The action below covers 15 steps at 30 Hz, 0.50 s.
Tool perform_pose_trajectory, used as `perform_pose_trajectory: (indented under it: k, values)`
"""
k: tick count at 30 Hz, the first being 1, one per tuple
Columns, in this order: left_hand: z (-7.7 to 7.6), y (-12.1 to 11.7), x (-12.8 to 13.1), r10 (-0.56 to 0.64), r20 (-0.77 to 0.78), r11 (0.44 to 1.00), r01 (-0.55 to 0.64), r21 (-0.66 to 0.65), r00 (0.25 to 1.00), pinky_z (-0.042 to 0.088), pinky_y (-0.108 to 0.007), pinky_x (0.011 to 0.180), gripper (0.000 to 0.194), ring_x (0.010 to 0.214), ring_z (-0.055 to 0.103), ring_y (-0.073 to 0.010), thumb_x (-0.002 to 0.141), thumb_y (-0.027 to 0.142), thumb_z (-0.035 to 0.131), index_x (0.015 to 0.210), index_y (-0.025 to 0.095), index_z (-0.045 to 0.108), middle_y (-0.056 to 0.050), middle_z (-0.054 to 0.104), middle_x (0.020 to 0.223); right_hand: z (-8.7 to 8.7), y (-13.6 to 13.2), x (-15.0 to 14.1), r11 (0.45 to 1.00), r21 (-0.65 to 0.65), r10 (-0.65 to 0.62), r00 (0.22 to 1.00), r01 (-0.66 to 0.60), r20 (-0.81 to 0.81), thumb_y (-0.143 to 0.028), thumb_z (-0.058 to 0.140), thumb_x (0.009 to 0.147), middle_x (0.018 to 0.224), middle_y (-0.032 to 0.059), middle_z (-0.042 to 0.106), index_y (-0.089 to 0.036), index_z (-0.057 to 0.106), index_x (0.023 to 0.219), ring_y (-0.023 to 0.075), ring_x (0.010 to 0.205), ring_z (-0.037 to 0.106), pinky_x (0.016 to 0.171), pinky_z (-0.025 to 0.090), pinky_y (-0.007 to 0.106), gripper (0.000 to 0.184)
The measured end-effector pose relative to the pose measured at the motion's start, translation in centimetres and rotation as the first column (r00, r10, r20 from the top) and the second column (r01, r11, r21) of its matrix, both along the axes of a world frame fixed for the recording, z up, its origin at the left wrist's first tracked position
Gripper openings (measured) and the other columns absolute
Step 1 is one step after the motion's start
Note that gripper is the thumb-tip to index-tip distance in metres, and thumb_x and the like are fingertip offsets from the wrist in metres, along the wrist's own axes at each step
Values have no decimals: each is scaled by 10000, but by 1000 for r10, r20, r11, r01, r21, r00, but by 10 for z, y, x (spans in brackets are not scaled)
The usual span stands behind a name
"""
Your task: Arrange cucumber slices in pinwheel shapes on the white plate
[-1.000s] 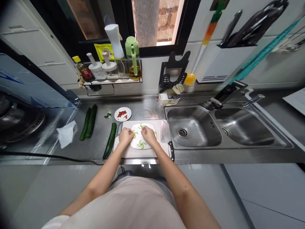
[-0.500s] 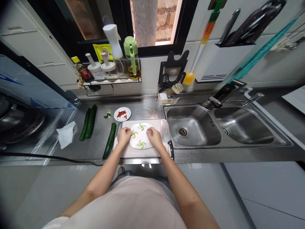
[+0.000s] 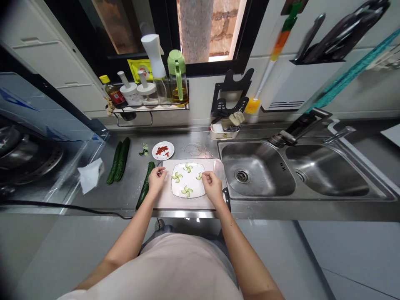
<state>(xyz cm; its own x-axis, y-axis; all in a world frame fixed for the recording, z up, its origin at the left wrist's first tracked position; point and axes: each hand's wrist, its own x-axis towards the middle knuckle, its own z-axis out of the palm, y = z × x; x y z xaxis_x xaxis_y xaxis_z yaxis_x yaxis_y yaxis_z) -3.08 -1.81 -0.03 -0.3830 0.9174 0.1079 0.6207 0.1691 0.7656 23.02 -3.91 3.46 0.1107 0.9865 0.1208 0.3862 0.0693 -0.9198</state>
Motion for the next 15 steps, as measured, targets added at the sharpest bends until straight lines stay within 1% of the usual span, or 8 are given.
perform_pose_trajectory:
  k: [3, 7, 11, 15]
  values:
    - [2, 1, -6, 19, 25, 1000, -19, 9, 1000, 474, -257, 711, 201, 647, 555, -122, 794, 271, 578, 947, 194, 684, -28, 645, 872, 4, -13, 4, 1000, 3, -7, 1000, 7, 2, -436, 544, 815, 722, 42, 649, -173, 648, 846, 162, 630, 561, 612, 452, 268, 285]
    - [4, 9, -14, 38, 49, 999, -37, -23, 998, 473, -238, 710, 206, 653, 555, -114, 810, 275, 565, 963, 194, 676, -21, 647, 871, 1, -24, 4, 999, -42, 13, 1000, -12, 22, -454, 539, 817, 713, 44, 654, -181, 647, 859, 166, 616, 566, 601, 461, 275, 296]
    - [2, 24, -23, 68, 27, 996, -67, -51, 997, 474, -241, 743, 214, 685, 565, -119, 811, 273, 558, 972, 194, 673, -24, 650, 882, -3, -22, 3, 998, -44, 41, 999, -39, 36, -456, 529, 826, 691, 36, 642, -189, 645, 871, 170, 604, 562, 597, 465, 284, 295]
    - [-2, 46, -28, 157, 15, 984, -155, -88, 988, 470, -250, 784, 252, 755, 593, -133, 819, 286, 538, 1019, 202, 666, -24, 660, 896, -2, -17, -1, 997, -44, 66, 997, -64, 36, -436, 532, 829, 703, 35, 642, -189, 642, 883, 169, 608, 566, 608, 465, 285, 275]
